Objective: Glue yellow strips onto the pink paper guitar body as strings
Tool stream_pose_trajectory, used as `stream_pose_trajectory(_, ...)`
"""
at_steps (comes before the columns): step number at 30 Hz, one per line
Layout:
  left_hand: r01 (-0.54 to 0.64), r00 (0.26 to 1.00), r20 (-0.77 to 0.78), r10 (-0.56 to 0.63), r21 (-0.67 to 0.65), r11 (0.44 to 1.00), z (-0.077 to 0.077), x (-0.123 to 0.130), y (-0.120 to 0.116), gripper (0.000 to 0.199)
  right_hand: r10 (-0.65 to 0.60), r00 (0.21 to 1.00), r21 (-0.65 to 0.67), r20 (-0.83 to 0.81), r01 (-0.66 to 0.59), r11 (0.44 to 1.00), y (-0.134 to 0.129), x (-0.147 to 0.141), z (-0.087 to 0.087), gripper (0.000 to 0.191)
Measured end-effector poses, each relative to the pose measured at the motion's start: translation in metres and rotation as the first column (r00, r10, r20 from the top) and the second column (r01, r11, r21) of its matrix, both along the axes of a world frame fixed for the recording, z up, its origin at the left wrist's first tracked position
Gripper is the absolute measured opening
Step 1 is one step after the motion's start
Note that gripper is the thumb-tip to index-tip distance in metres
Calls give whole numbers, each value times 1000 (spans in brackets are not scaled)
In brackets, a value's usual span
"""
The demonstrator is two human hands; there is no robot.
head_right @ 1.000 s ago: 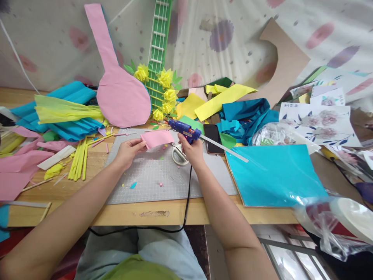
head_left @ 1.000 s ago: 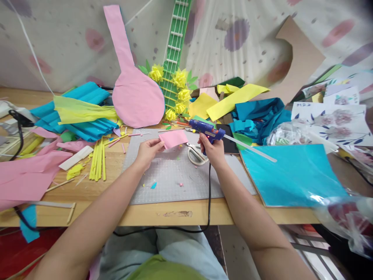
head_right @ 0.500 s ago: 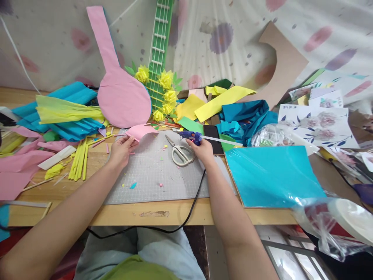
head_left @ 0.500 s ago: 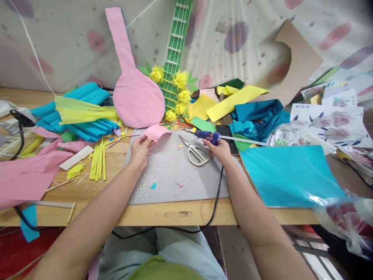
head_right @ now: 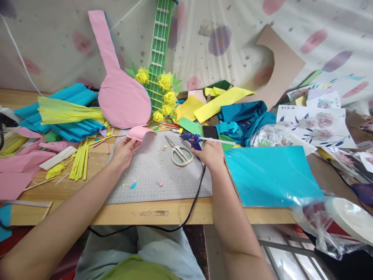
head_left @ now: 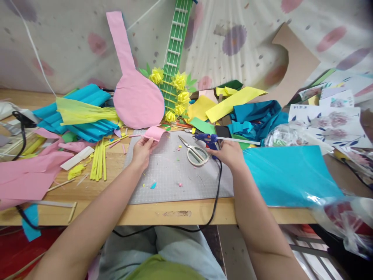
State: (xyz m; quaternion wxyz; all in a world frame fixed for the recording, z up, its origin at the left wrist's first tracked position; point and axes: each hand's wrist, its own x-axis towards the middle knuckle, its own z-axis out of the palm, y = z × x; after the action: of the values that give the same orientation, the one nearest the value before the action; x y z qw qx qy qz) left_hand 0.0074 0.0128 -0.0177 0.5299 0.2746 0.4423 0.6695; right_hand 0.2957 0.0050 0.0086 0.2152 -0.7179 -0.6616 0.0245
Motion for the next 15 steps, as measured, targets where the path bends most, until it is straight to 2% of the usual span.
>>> stream_pose_trajectory(1,1,1000,5,-1,2,1000,-1,0,0,15,-20,999,-63,51,23,998,-5,-1,5,46)
stream_pose_trajectory(3,19,1000,11,-19,11,1000,-1,2,-1,14,30,997,-207,78,-13,978,-12,-9,13,43)
stream_pose_trajectory(5,60,998,10,-60,16,998,-1,5,-2,15,165,986,-260,-22,-165,951,-12,-29,17,43)
stream_pose_trajectory(7,103,995,4,-103,13,995,0,9,-5,16,272,939,-204,-210,-314,927,-7,-57,14,38)
stream_pose_trajectory(10,147,989,7,-147,16,989,0,15,-9,19,393,724,-40,-566,-500,865,10,-102,1,32)
stream_pose_trajectory(12,163,986,14,-163,37,986,-1,17,-10,22,396,587,27,-707,-537,843,21,-126,-11,35)
stream_pose_trajectory(15,147,989,-6,-147,47,988,-3,17,-10,25,355,496,71,-793,-502,862,29,-147,-25,30)
